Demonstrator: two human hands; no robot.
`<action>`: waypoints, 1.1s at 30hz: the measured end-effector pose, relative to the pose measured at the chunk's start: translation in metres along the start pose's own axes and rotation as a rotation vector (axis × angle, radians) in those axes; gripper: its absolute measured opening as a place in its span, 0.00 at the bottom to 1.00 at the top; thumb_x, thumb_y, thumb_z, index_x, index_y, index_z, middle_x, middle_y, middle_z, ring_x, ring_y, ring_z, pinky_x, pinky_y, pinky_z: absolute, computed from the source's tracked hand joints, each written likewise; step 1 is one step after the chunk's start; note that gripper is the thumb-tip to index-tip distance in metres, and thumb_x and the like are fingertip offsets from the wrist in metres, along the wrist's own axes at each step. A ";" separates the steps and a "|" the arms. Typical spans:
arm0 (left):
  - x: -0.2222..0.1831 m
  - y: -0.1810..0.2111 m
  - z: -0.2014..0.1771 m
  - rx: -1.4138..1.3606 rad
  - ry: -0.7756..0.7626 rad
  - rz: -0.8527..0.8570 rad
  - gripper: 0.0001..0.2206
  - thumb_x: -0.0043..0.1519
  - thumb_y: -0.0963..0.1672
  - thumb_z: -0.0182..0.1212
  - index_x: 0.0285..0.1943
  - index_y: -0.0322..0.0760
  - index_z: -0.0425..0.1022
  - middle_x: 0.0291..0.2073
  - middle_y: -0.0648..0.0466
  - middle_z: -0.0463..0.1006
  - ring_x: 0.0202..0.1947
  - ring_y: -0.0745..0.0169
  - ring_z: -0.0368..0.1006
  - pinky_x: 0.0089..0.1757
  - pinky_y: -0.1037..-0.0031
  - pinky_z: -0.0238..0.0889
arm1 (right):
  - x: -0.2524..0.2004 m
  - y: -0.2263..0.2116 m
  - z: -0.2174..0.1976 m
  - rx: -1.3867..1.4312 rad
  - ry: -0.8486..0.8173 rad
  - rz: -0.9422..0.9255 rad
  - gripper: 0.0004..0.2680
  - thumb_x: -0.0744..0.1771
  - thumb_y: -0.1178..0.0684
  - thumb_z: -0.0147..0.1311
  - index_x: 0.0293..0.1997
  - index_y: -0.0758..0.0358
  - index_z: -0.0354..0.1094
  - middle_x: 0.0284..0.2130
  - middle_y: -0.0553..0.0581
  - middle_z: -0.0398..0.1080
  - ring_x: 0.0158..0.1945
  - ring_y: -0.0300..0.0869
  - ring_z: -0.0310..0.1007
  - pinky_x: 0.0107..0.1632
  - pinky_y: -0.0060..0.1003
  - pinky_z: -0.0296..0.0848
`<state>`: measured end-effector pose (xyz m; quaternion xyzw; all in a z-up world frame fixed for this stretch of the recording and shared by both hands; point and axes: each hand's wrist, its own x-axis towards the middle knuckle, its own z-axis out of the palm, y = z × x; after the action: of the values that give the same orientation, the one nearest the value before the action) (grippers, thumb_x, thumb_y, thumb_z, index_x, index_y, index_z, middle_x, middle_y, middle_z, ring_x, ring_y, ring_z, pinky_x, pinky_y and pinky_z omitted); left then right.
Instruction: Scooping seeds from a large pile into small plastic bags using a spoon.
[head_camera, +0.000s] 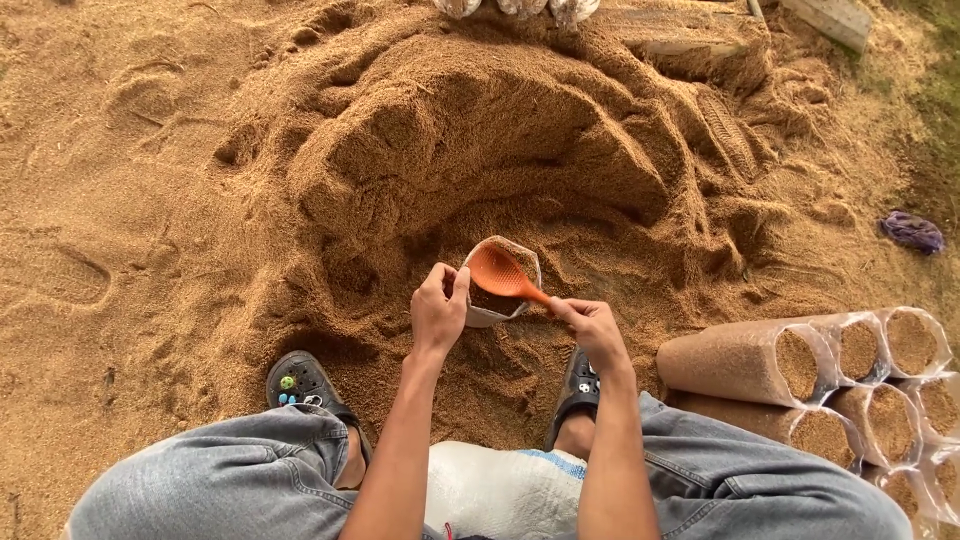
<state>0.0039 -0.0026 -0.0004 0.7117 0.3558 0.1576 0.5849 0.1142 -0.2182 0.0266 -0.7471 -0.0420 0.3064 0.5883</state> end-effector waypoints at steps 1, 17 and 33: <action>0.000 -0.002 0.000 0.001 0.000 -0.002 0.15 0.67 0.50 0.55 0.32 0.40 0.75 0.17 0.49 0.77 0.21 0.56 0.71 0.31 0.65 0.65 | -0.001 -0.004 0.001 0.000 -0.001 0.002 0.07 0.67 0.52 0.62 0.33 0.63 0.81 0.19 0.48 0.68 0.26 0.28 0.49 0.28 0.22 0.49; 0.000 -0.005 0.000 0.002 -0.001 -0.008 0.20 0.70 0.55 0.52 0.32 0.40 0.73 0.19 0.49 0.77 0.22 0.57 0.73 0.31 0.67 0.67 | -0.001 -0.025 0.001 -0.021 -0.066 -0.133 0.11 0.72 0.52 0.43 0.38 0.61 0.73 0.20 0.52 0.61 0.30 0.37 0.55 0.38 0.31 0.55; 0.015 0.001 0.000 0.397 -0.038 0.195 0.13 0.70 0.43 0.46 0.36 0.33 0.75 0.24 0.43 0.77 0.26 0.49 0.78 0.32 0.62 0.70 | 0.023 -0.021 0.060 -0.342 0.365 -0.080 0.09 0.71 0.52 0.43 0.36 0.58 0.69 0.18 0.52 0.65 0.18 0.41 0.63 0.27 0.34 0.64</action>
<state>0.0147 0.0073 -0.0022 0.8467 0.2983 0.1265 0.4220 0.1090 -0.1507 0.0291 -0.8766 -0.0159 0.1311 0.4628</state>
